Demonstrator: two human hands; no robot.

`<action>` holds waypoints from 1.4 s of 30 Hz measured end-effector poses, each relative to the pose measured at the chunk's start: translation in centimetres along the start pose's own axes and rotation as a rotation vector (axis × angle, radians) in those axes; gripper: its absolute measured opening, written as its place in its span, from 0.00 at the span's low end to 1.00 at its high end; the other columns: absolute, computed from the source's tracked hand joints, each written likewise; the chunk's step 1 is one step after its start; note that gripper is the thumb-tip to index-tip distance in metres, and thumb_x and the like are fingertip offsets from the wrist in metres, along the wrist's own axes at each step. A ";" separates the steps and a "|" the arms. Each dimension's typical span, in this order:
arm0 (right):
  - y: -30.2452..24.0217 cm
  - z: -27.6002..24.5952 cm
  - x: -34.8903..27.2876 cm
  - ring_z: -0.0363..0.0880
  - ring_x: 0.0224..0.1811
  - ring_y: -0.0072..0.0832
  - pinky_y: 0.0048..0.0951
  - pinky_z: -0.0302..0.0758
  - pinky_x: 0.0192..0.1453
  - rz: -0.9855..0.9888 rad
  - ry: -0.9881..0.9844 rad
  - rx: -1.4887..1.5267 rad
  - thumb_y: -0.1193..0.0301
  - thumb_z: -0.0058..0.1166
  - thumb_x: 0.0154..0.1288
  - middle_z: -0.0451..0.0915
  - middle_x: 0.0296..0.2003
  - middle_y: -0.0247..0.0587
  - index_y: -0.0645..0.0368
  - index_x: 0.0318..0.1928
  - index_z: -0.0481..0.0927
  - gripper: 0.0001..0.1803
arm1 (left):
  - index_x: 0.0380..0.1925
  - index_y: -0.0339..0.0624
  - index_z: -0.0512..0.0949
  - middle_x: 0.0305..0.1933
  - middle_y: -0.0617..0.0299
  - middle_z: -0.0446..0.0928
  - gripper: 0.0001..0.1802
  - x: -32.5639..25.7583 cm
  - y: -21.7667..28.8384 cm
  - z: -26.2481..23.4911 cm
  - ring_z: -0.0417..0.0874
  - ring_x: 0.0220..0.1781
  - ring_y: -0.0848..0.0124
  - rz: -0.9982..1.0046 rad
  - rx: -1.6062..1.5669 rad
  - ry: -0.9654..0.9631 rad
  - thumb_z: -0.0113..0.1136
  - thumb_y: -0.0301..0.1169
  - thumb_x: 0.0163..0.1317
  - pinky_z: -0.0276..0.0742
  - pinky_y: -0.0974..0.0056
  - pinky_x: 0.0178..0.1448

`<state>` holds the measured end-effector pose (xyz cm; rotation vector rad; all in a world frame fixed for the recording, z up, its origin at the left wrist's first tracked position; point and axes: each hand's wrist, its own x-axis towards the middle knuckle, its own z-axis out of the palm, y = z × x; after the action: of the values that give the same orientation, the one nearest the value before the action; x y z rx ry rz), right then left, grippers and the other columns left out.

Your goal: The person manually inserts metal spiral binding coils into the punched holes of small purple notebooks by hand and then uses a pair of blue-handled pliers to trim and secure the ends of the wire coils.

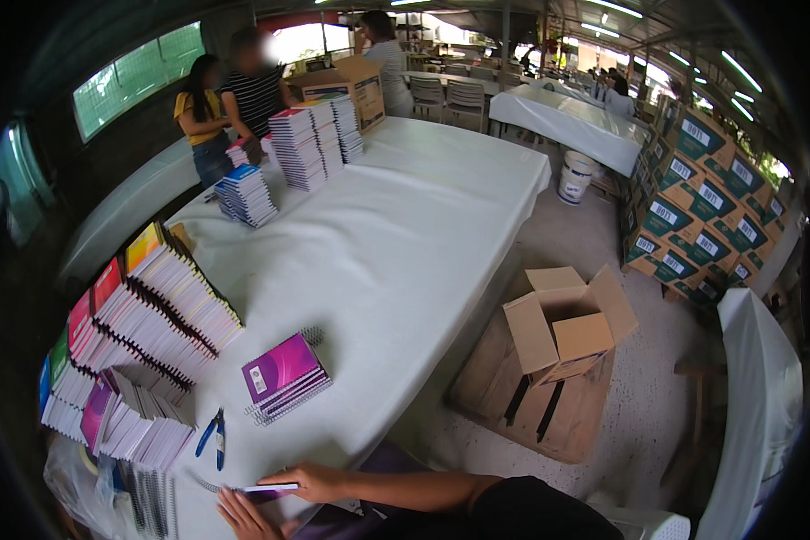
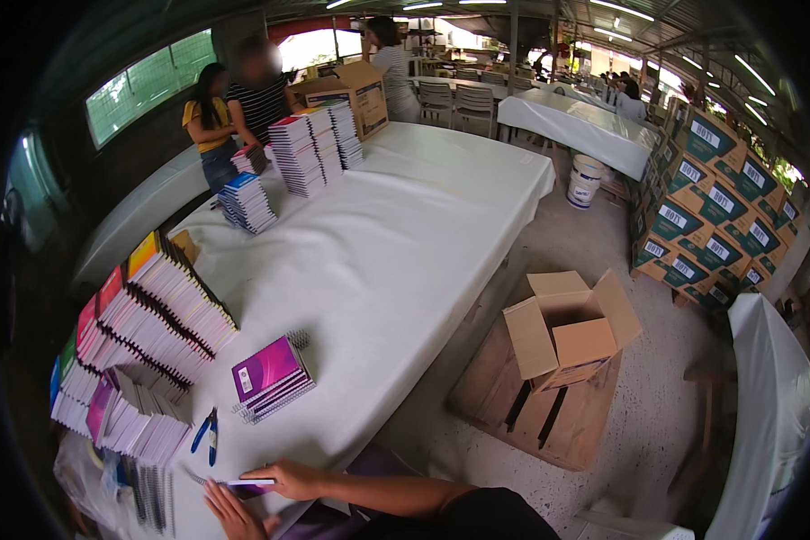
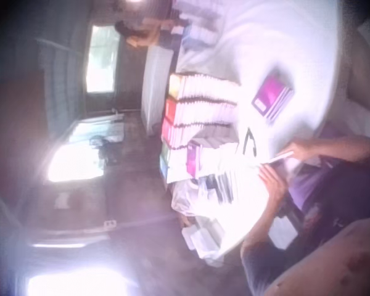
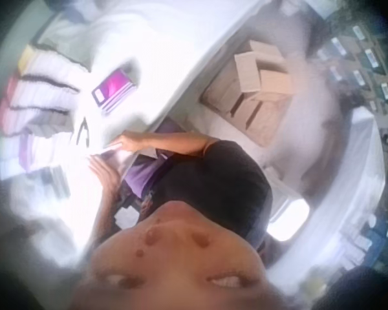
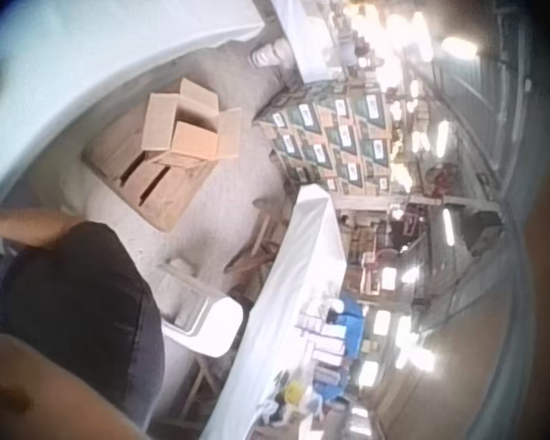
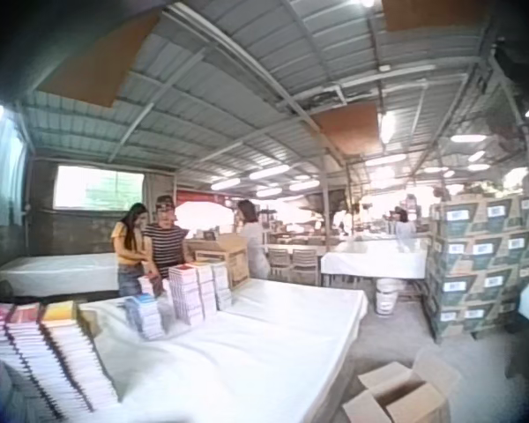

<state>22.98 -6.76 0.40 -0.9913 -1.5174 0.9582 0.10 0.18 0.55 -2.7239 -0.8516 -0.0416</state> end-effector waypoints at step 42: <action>0.1 3.3 0.6 0.80 0.38 0.47 0.40 0.74 0.41 -0.071 -0.108 -0.089 0.76 0.55 0.53 0.80 0.36 0.51 0.59 0.50 0.74 0.21 | 0.63 0.42 0.61 0.69 0.44 0.53 0.44 1.8 4.5 -2.1 0.47 0.71 0.45 -0.263 -0.327 0.614 0.42 0.65 0.57 0.42 0.37 0.67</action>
<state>19.70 -6.41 0.03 -0.9549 -1.6864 0.9130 4.19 -2.94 1.62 -2.5902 -1.0571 -1.0907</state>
